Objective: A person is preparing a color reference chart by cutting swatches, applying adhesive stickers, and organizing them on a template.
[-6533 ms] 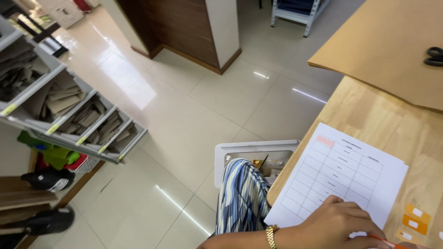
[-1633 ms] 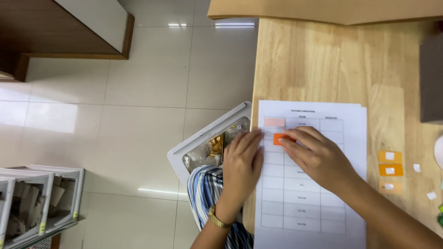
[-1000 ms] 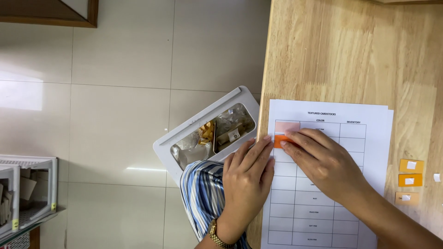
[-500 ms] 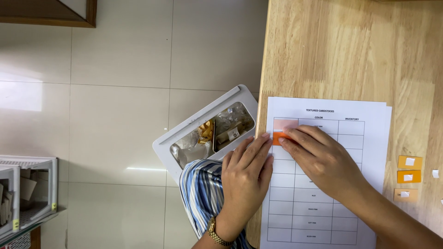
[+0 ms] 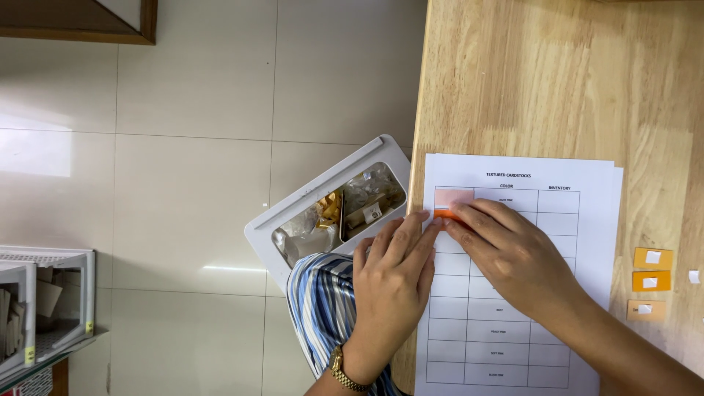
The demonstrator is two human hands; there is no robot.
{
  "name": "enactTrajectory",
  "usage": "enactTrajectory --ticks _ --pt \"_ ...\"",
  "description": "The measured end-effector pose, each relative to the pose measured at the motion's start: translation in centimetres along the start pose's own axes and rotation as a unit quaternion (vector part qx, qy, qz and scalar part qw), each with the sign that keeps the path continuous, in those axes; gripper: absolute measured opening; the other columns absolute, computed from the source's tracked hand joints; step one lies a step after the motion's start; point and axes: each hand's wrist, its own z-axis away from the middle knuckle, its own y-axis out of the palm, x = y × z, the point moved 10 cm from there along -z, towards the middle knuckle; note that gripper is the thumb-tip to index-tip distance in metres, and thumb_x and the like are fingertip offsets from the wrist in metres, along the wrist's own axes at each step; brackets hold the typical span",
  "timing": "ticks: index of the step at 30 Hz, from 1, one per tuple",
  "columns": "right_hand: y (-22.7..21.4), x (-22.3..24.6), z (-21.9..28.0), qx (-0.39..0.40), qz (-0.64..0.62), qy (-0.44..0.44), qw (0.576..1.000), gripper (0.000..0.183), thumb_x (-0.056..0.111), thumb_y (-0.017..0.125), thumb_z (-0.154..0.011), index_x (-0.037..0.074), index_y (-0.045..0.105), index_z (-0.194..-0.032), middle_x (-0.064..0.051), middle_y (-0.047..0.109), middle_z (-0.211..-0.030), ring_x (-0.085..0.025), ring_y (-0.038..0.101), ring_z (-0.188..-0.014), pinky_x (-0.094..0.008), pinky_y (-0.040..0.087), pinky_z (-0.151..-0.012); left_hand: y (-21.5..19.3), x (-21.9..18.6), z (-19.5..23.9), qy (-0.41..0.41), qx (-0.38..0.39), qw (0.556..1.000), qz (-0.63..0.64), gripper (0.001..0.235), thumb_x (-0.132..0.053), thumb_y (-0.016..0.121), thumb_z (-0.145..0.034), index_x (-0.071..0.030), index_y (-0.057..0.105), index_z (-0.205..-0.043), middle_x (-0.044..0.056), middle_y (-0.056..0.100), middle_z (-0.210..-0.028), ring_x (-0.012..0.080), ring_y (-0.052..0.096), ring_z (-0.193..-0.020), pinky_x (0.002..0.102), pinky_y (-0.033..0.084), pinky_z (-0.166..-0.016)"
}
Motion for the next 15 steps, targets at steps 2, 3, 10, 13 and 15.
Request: enactTrajectory --ticks 2,3,10,13,15 --pt "-0.1 0.0 -0.1 -0.001 -0.002 0.004 1.0 0.026 0.0 0.061 -0.099 0.0 0.07 -0.123 -0.01 0.065 -0.125 -0.027 0.061 -0.117 -0.038 0.051 -0.111 -0.3 -0.3 -0.1 0.013 -0.002 0.999 -0.031 0.032 -0.019 0.055 -0.103 -0.02 0.066 -0.133 -0.003 0.063 -0.139 0.0261 0.063 -0.119 0.046 0.044 -0.09" --pt "-0.3 0.3 -0.3 -0.001 -0.003 0.006 1.0 0.026 0.0 0.061 -0.099 0.0 0.07 -0.123 -0.01 0.065 -0.125 -0.027 0.061 -0.117 -0.038 0.051 -0.111 -0.2 -0.4 -0.1 0.013 -0.001 0.999 -0.031 0.032 -0.019 0.055 -0.103 -0.02 0.066 -0.133 -0.003 0.063 -0.139 0.0261 0.063 -0.119 0.046 0.044 -0.09" --pt "-1.1 -1.8 1.2 -0.037 -0.014 0.112 0.993 0.015 0.018 0.074 -0.097 0.017 0.076 -0.112 -0.004 0.061 -0.103 -0.029 0.058 -0.103 -0.04 0.05 -0.088 0.1 -0.9 0.5 0.026 0.01 0.99 -0.141 0.036 -0.026 0.06 -0.102 -0.024 0.064 -0.138 -0.008 0.059 -0.146 0.0278 0.059 -0.131 0.062 0.039 -0.103" --pt "-1.1 -2.2 1.9 -0.04 -0.001 0.127 0.991 0.014 0.018 0.075 -0.097 0.016 0.075 -0.11 -0.003 0.062 -0.102 -0.027 0.06 -0.106 -0.04 0.049 -0.086 0.2 -1.0 0.4 0.033 0.015 0.987 -0.154 0.039 -0.026 0.06 -0.101 -0.023 0.063 -0.139 -0.007 0.058 -0.147 0.0288 0.057 -0.133 0.065 0.037 -0.104" --pt "-1.2 -2.1 2.1 -0.043 0.022 0.135 0.99 0.013 0.021 0.074 -0.097 0.018 0.075 -0.11 -0.002 0.063 -0.102 -0.026 0.061 -0.107 -0.04 0.049 -0.084 0.2 -1.3 0.4 0.041 0.012 0.987 -0.153 0.038 -0.025 0.06 -0.1 -0.022 0.064 -0.138 -0.007 0.059 -0.146 0.0295 0.057 -0.132 0.065 0.037 -0.104"
